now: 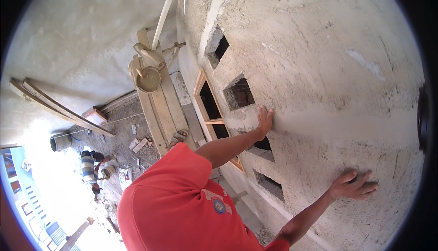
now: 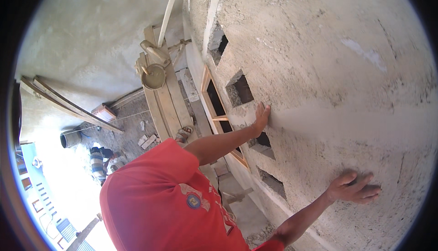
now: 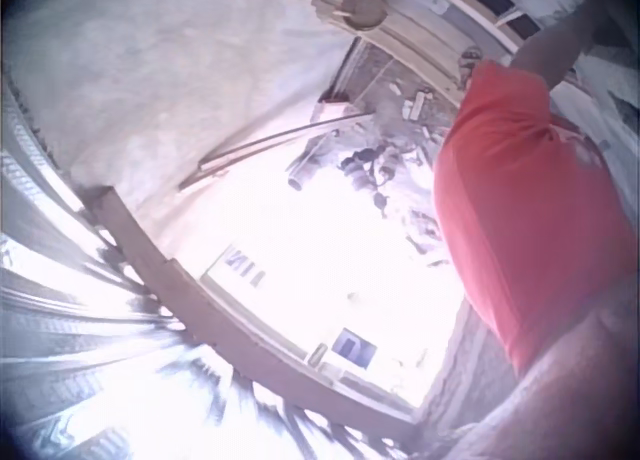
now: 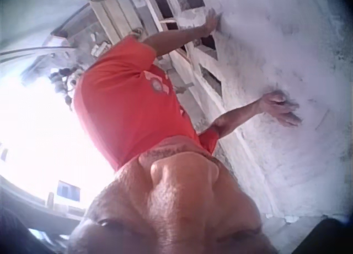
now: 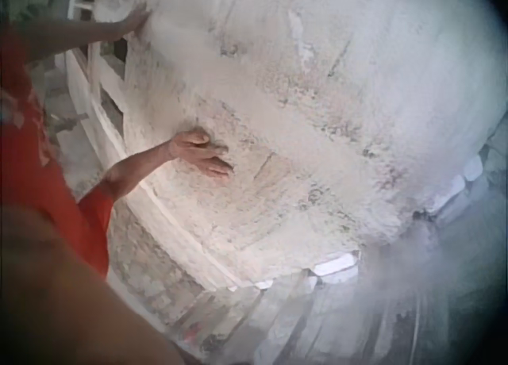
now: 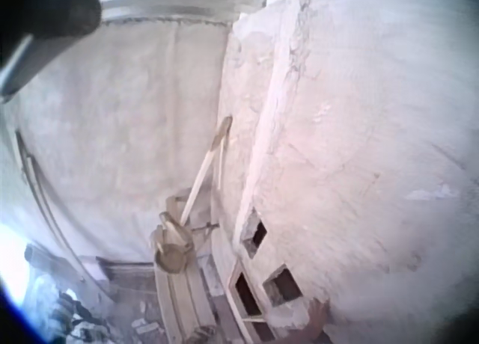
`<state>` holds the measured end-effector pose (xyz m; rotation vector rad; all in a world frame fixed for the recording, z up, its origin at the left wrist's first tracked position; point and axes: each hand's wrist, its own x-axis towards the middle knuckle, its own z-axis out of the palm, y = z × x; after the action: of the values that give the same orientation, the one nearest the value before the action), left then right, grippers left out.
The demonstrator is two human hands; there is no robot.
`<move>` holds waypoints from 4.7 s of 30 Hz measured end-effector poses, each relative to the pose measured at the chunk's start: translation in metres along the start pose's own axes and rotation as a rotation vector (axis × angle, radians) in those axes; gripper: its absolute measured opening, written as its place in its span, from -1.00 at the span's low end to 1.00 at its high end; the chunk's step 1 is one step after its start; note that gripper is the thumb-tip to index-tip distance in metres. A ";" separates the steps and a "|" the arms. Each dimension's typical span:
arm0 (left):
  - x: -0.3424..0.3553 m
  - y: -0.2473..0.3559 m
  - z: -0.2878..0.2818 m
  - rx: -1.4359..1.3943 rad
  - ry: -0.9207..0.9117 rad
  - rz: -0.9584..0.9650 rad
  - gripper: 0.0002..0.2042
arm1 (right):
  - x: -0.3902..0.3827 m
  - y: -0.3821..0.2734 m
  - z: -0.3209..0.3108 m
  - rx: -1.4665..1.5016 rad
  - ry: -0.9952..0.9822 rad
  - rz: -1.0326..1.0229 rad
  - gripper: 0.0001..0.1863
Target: The person applies mortar to a wall by hand and then levels the surface using a long wooden board.
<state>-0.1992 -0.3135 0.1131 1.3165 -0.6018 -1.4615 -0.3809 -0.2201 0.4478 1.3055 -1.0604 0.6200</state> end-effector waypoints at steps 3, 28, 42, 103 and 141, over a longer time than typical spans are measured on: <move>0.002 0.001 -0.022 -0.225 -0.177 -0.042 -0.14 | -0.002 0.005 0.005 0.010 -0.005 -0.030 -0.48; -0.135 -0.135 -0.611 0.739 0.615 -0.435 -0.50 | 0.023 -0.042 -0.017 -0.202 -0.022 -0.208 -0.51; -0.237 -0.172 -0.570 0.286 0.727 -0.434 -0.74 | 0.019 -0.036 -0.021 -0.061 -0.015 -0.041 -0.47; -0.176 -0.076 -0.659 -0.121 0.874 -0.281 -0.66 | 0.064 -0.580 0.047 1.231 -1.749 -0.208 -0.52; -0.002 -0.283 -0.624 -0.847 0.755 -0.247 -0.57 | -0.327 -1.246 -0.066 0.932 -1.823 -1.428 -0.77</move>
<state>0.2777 -0.0521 -0.3034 1.1234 0.6357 -1.0683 0.5727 -0.3532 -0.4113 2.9817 -0.6208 -1.7178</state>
